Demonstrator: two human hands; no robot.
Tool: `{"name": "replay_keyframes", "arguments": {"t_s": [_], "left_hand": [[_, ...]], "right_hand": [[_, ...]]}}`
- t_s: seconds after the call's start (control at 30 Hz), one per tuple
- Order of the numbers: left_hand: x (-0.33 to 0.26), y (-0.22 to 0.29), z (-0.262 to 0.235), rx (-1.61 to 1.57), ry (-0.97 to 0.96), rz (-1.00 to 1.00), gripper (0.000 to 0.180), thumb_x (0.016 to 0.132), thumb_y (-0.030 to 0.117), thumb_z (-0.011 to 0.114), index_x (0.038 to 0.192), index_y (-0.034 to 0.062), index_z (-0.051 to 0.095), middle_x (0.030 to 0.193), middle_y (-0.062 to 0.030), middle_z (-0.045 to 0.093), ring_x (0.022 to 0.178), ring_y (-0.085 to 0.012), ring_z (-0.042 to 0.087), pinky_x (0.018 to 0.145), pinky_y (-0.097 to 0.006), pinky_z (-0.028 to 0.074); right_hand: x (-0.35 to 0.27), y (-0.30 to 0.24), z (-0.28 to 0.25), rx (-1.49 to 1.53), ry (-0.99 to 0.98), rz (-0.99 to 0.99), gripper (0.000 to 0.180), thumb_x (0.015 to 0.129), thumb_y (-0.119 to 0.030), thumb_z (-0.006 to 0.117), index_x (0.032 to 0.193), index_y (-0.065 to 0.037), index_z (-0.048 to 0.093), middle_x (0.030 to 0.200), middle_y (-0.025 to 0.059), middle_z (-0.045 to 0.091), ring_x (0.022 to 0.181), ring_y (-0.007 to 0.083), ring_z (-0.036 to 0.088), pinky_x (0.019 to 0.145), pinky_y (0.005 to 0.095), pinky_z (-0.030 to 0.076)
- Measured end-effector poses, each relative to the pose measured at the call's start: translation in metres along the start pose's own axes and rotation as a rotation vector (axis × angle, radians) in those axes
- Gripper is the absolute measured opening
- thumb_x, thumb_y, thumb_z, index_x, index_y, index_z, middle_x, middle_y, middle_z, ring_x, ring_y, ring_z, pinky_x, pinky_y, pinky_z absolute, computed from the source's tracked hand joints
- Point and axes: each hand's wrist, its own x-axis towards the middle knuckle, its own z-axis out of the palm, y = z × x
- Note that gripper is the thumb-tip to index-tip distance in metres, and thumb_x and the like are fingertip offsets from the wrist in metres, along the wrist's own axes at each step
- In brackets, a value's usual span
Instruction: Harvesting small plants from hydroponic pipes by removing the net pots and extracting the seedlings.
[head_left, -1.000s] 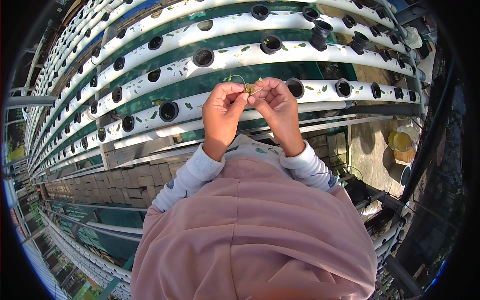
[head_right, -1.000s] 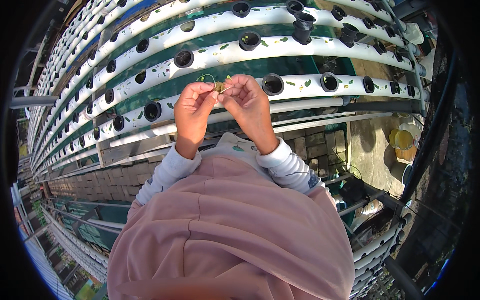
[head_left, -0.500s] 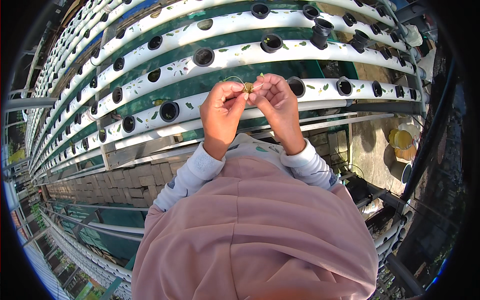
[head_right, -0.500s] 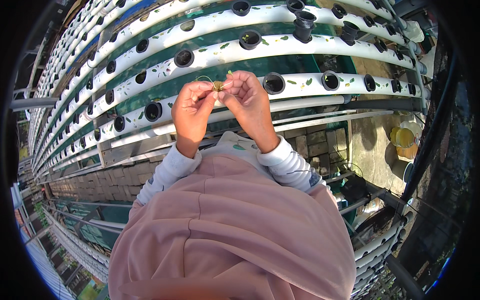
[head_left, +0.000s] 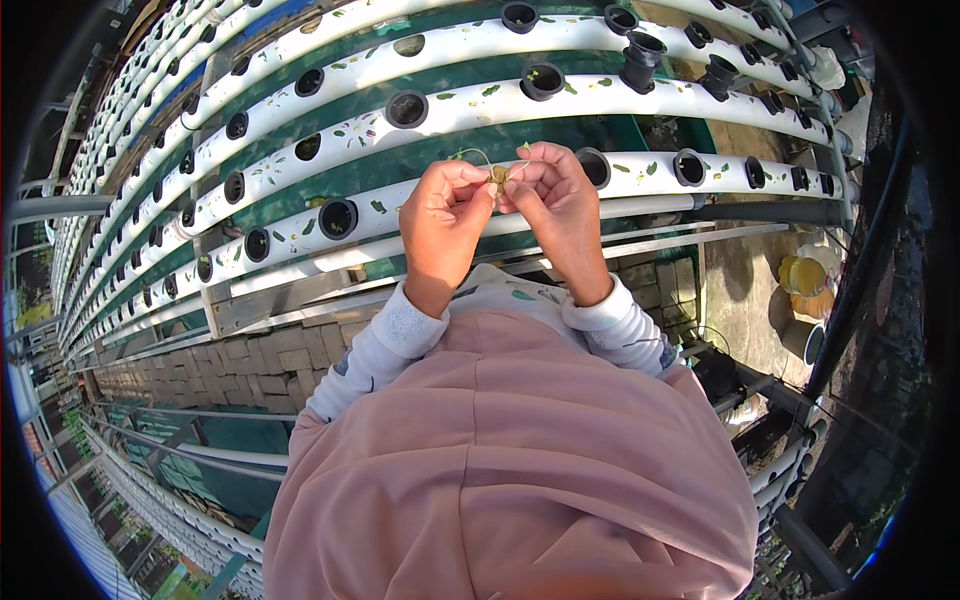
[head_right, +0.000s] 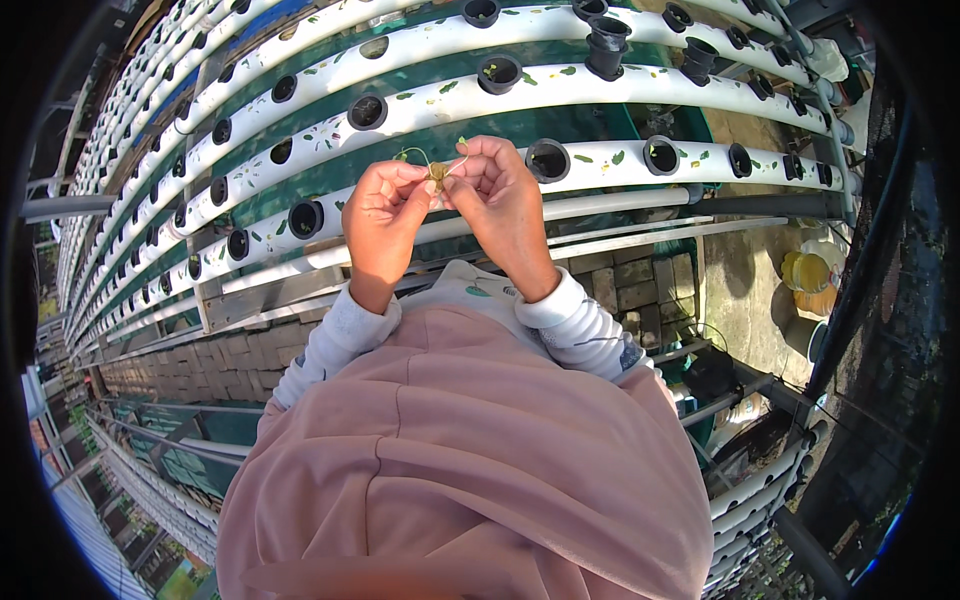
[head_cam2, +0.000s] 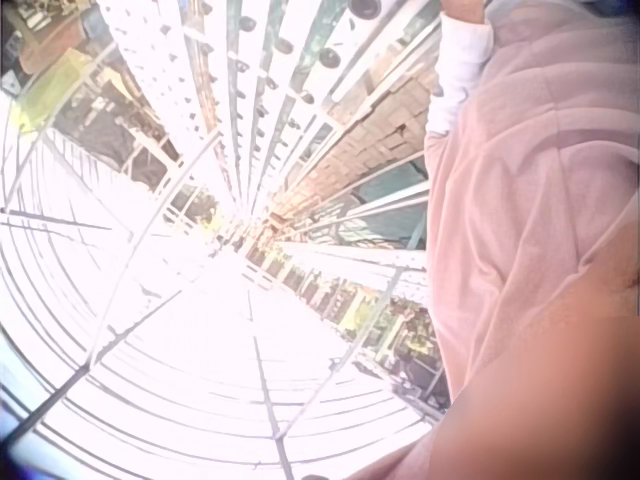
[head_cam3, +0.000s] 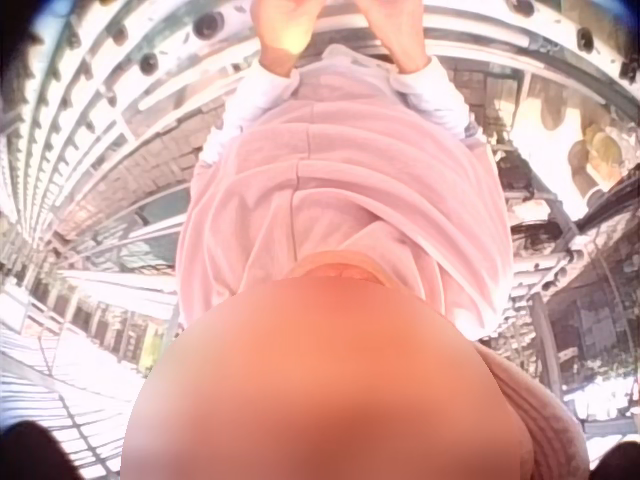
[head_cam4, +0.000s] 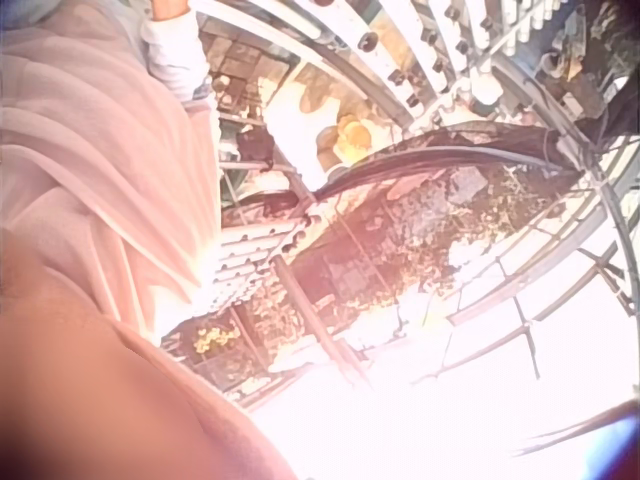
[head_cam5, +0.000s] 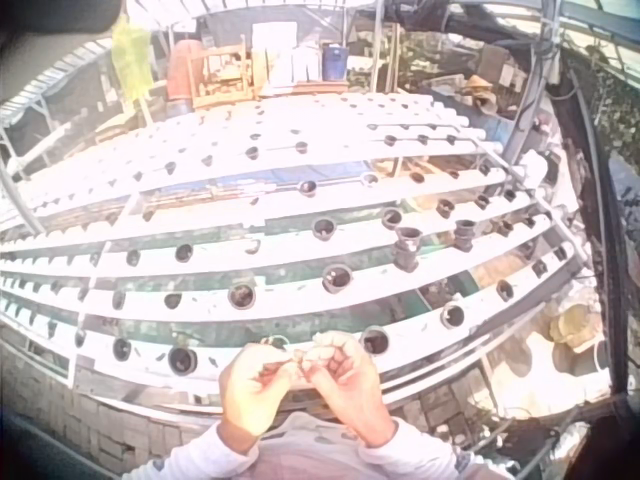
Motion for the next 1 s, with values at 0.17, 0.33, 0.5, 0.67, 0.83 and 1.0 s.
{"name": "replay_keyframes", "arguments": {"t_s": [0.17,0.33,0.5,0.67,0.83,1.0], "left_hand": [[0.0011,0.0009,-0.0026,-0.016,0.007,-0.079,0.015,0.09,-0.007,0.063,0.103,-0.0018,0.058,0.097,-0.0086,0.067,0.084,-0.012,0.067,0.075,-0.024,0.056],[0.0026,0.0022,-0.0048,-0.103,-0.003,-0.167,0.014,0.092,-0.006,0.061,0.105,-0.0021,0.059,0.098,-0.009,0.066,0.083,-0.0125,0.067,0.077,-0.026,0.058],[0.0019,-0.0008,-0.0042,-0.055,-0.035,-0.119,0.015,0.091,-0.007,0.061,0.105,-0.001,0.058,0.1,-0.0087,0.065,0.086,-0.0134,0.066,0.079,-0.027,0.058],[-0.0006,-0.0029,-0.0031,-0.053,-0.064,-0.054,0.016,0.091,-0.008,0.06,0.105,-0.0015,0.057,0.102,-0.0092,0.064,0.088,-0.0139,0.066,0.08,-0.027,0.058],[-0.0018,-0.004,-0.0032,-0.051,-0.044,-0.07,0.016,0.091,-0.009,0.061,0.105,-0.0023,0.057,0.101,-0.0091,0.064,0.087,-0.0137,0.066,0.079,-0.027,0.057],[-0.0013,-0.0067,-0.0045,-0.042,-0.01,-0.088,0.017,0.09,-0.005,0.065,0.104,0.0003,0.057,0.1,-0.0069,0.066,0.091,-0.0125,0.067,0.077,-0.024,0.055]], "right_hand": [[0.0,-0.0018,-0.0009,0.011,-0.003,0.018,0.033,0.089,0.007,0.058,0.121,0.005,0.048,0.096,0.011,0.065,0.08,0.0157,0.066,0.075,0.0283,0.057],[0.0005,-0.0039,-0.0027,0.038,-0.001,0.052,0.033,0.09,0.006,0.059,0.121,0.005,0.048,0.095,0.0104,0.065,0.078,0.0157,0.065,0.075,0.0283,0.056],[0.0,-0.0048,-0.0033,0.005,-0.038,0.04,0.036,0.089,0.005,0.061,0.122,0.006,0.048,0.097,0.0091,0.063,0.082,0.015,0.065,0.077,0.0284,0.056],[-0.0005,-0.0041,-0.0029,-0.065,-0.05,0.009,0.037,0.088,0.005,0.063,0.122,0.006,0.048,0.098,0.0091,0.062,0.085,0.0146,0.064,0.078,0.0282,0.056],[0.0004,-0.0028,-0.0045,-0.048,-0.019,0.058,0.037,0.089,0.005,0.062,0.123,0.005,0.047,0.098,0.0096,0.062,0.085,0.0156,0.065,0.077,0.028,0.057],[-0.0002,-0.0015,-0.0054,-0.024,-0.032,0.038,0.036,0.09,0.005,0.061,0.124,0.005,0.047,0.099,0.0099,0.062,0.085,0.016,0.066,0.078,0.0281,0.057]]}}
